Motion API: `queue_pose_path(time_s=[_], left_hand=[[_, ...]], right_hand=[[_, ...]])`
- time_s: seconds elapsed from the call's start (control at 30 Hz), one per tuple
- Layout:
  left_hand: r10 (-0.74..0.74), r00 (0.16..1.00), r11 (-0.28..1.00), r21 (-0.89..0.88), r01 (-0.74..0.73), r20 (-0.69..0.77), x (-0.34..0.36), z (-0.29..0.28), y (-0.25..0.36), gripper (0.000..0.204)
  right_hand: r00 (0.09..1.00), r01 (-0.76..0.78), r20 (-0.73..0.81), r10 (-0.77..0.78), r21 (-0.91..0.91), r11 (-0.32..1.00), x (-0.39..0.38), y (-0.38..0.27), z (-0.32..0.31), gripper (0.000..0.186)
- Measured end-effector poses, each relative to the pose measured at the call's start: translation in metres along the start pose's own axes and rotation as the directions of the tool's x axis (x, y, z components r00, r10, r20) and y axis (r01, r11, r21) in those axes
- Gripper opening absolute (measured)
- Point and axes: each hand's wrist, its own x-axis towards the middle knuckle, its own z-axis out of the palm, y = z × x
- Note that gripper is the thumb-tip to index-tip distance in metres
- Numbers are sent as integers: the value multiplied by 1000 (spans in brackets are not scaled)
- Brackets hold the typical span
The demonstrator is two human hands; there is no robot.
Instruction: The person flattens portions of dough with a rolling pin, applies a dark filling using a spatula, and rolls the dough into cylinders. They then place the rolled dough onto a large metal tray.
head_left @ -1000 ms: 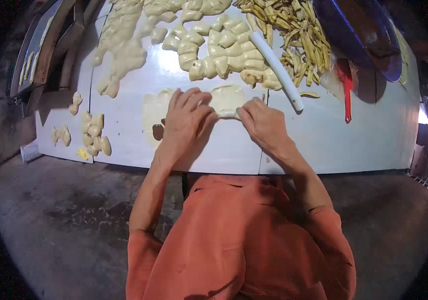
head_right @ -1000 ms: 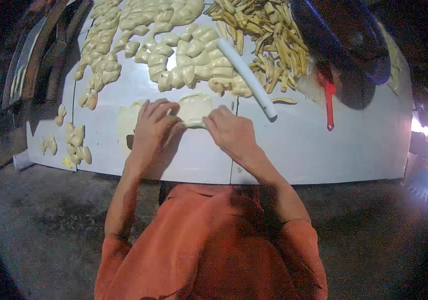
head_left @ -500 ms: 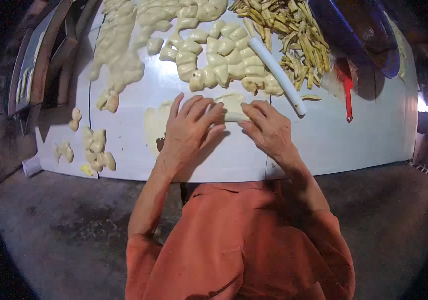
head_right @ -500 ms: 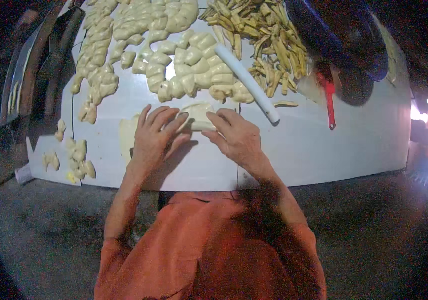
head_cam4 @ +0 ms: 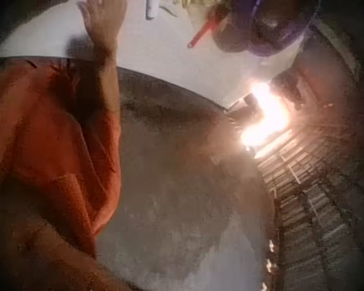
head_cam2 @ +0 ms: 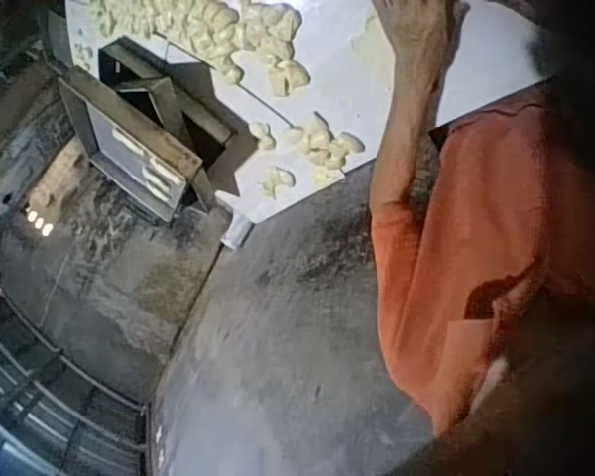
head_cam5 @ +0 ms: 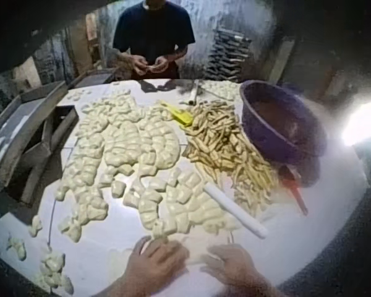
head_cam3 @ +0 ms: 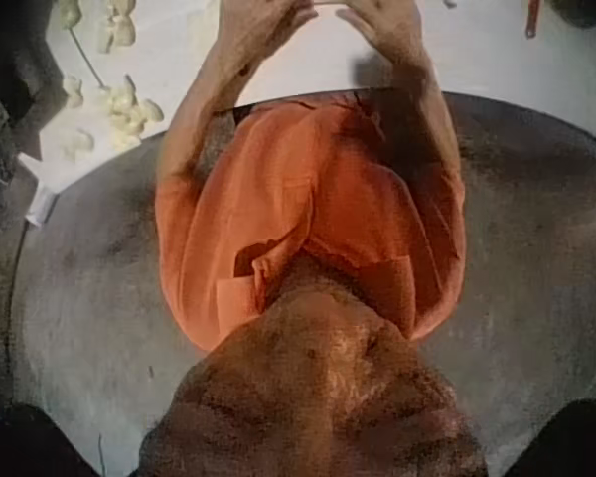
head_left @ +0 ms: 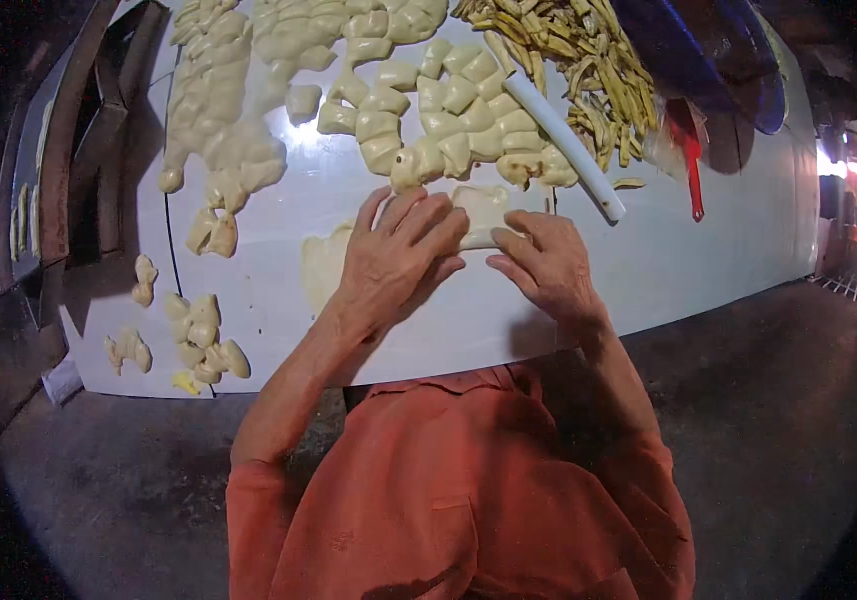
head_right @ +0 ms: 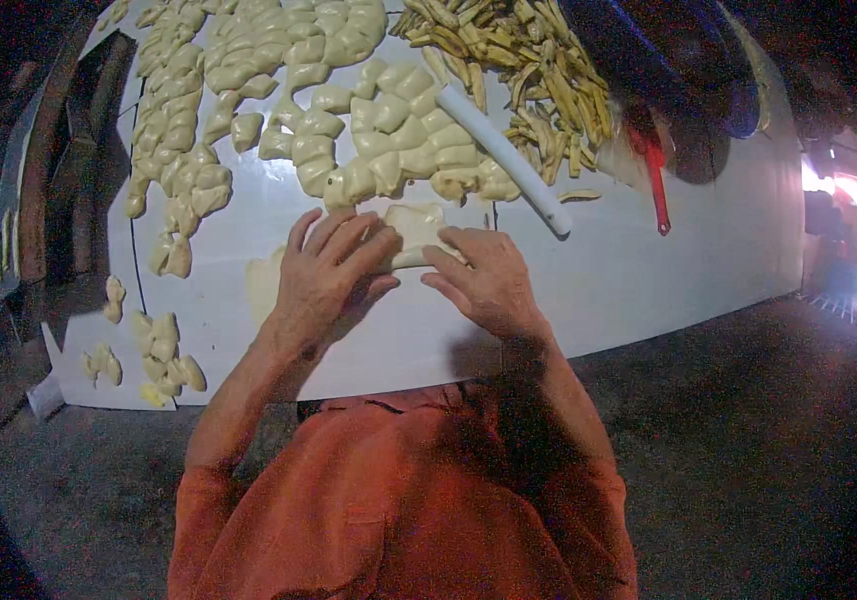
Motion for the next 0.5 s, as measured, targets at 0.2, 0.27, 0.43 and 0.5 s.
queue_pose_path(time_s=[0.2,0.27,0.43,0.5], left_hand=[[0,982,991,-131,-25,-186,3,0,-4,25],[-57,983,980,-198,21,-175,1,-5,2,25],[-26,986,994,-107,8,-167,6,0,3,25],[-139,968,980,-167,105,-207,10,-3,4,24]], right_hand=[[993,-101,-59,100,-26,995,15,0,1,27],[992,-101,-72,101,-1,995,13,-2,-1,29],[994,-51,-98,41,-99,994,18,8,1,33],[990,-66,-129,54,-93,994,24,5,1,32]])
